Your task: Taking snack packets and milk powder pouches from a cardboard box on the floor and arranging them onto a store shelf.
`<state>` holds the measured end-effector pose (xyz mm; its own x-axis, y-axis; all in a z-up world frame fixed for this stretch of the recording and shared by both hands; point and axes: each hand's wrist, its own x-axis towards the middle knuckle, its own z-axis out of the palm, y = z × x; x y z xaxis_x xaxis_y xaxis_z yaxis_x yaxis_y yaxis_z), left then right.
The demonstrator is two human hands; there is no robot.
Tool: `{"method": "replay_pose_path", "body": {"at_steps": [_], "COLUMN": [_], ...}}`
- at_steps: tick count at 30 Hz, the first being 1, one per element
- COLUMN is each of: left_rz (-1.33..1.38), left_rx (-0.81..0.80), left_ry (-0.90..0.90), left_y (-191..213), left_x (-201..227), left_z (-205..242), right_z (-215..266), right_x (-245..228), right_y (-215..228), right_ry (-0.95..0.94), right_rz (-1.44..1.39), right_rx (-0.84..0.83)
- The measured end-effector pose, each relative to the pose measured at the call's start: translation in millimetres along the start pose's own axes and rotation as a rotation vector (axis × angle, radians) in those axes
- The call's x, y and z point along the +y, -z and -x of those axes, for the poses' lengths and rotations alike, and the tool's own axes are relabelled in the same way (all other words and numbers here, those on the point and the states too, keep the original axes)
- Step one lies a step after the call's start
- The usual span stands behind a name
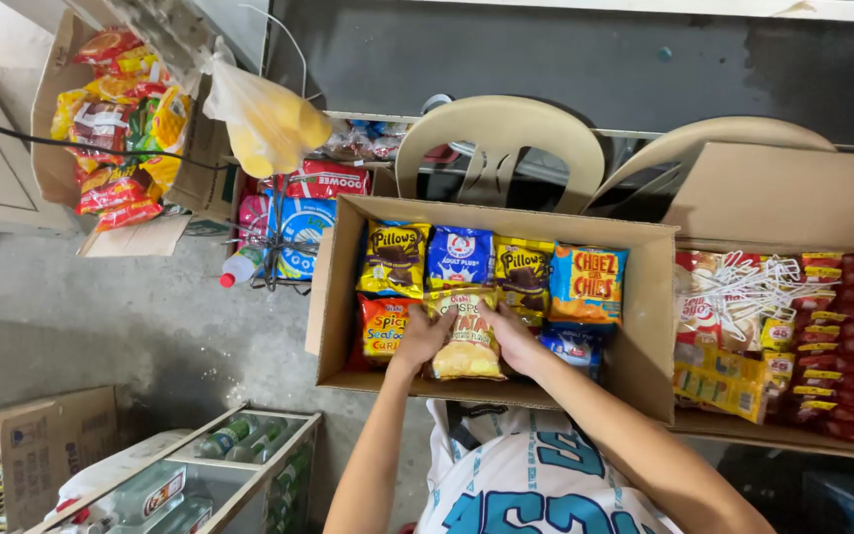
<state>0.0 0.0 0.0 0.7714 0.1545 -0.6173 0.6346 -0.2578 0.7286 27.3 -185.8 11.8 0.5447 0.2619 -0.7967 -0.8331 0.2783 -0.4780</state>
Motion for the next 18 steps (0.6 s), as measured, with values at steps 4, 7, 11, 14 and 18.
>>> {"method": "replay_pose_path", "body": {"at_steps": [4,7,11,14,18], "left_rz": [0.054,0.227,-0.029,-0.018,0.119], "left_rx": [0.185,0.244,0.377,0.410,0.395], "left_ry": [-0.042,-0.332,-0.298,-0.363,-0.405], "left_y": [-44.0,-77.3,-110.2,-138.2,-168.6], "left_x": [-11.7,-5.8,59.6,107.7,198.2], "left_z": [-11.6,1.6,37.3,52.4,78.0], "right_z": [-7.1,10.0,2.6,36.4,85.8], "right_x": [-3.6,-18.1,-33.3,-77.5,-154.6], "right_y": [25.8,45.1,94.0,115.3,133.7], "right_ry": [0.285,0.367,0.549,0.646,0.595], "right_rz": [0.273,0.525,0.867,0.898,0.854], "right_rx": [0.060,0.165,0.306,0.301,0.310]}}
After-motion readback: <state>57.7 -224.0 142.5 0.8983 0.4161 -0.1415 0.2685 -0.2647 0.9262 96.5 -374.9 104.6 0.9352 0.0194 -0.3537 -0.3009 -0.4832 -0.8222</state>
